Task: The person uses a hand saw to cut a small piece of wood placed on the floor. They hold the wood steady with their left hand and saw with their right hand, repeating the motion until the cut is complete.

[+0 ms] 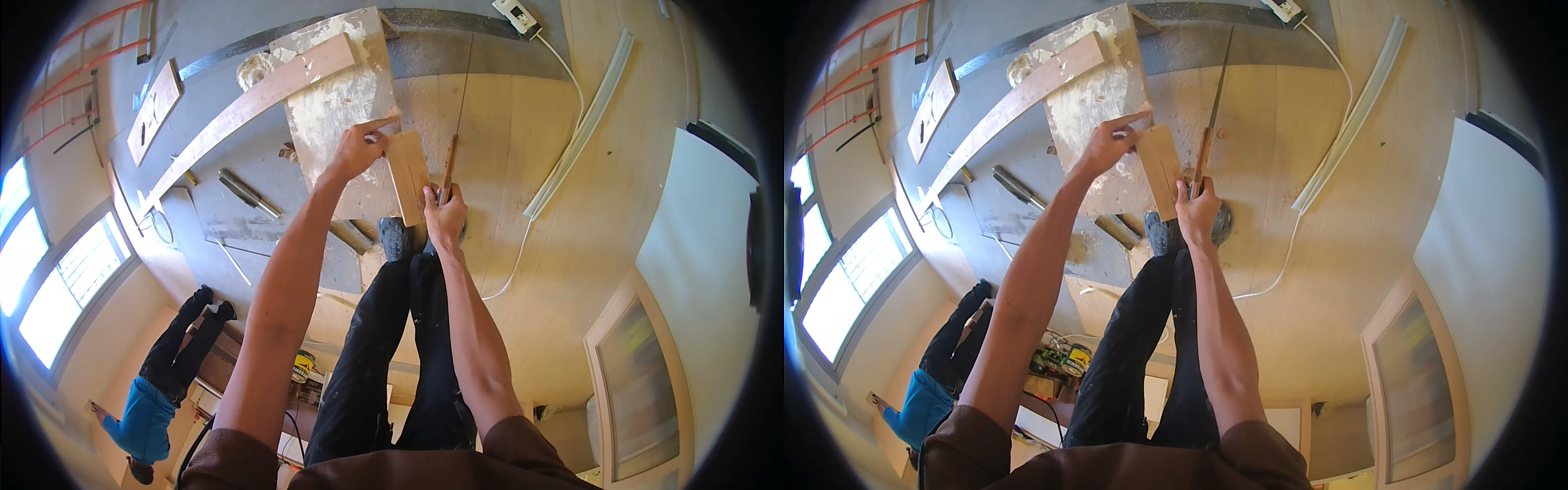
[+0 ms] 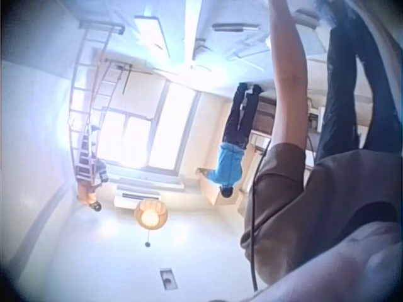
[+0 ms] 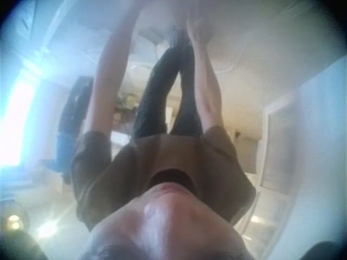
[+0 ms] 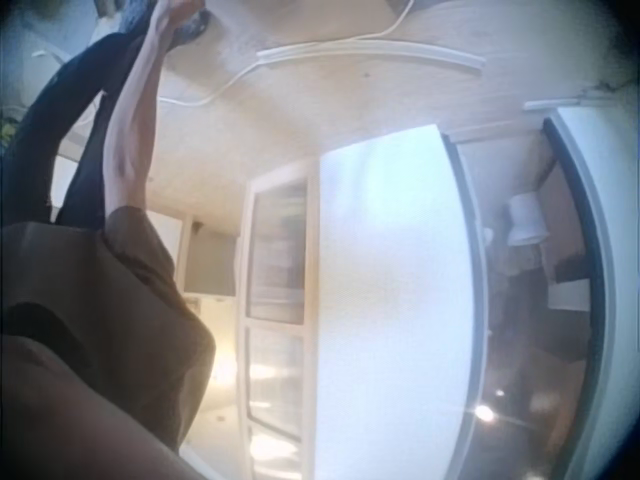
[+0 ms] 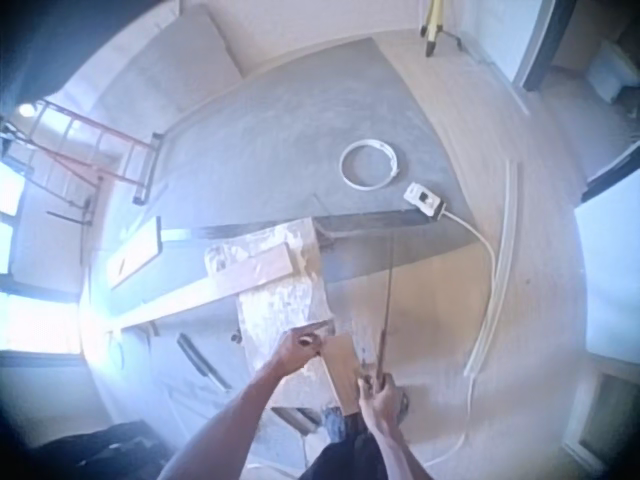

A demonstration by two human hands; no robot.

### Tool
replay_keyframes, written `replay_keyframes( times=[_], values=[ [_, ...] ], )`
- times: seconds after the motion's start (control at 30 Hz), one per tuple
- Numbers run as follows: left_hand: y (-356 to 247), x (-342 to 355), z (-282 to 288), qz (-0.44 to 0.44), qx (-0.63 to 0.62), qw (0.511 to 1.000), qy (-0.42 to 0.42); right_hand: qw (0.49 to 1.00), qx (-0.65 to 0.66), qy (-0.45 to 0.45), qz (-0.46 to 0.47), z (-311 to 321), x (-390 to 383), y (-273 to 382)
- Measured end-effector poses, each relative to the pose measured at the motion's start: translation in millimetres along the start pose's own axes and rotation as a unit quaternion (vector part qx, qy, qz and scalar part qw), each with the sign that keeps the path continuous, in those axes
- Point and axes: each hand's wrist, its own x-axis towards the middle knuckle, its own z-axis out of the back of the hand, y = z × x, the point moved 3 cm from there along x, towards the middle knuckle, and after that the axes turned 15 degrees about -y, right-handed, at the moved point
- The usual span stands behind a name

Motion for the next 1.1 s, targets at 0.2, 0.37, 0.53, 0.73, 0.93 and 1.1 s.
replay_keyframes(
  times=[0.2,0.37,0.53,0.73,0.93,1.1],
  values=[
    [-21,6,6,-0.165,0.198,0.965,0.043,0.999,0.031,-0.015,-0.029,10,-10,3],
    [-9,-9,11,-0.355,0.389,0.849,-0.035,0.999,0.025,-0.018,-0.012,15,2,4],
    [16,-19,14,-0.305,0.327,0.883,-0.144,1.0,0.013,0.026,-0.008,18,-1,9],
    [-20,23,-11,-0.476,0.365,0.796,-0.086,0.998,0.035,0.042,0.029,11,-2,4],
    [17,26,24,-0.41,0.313,0.854,-0.069,0.998,0.027,0.051,0.004,10,0,2],
    [9,-27,22,-0.334,0.27,0.881,-0.199,0.998,-0.007,0.06,-0.002,10,0,-8]
  ],
)
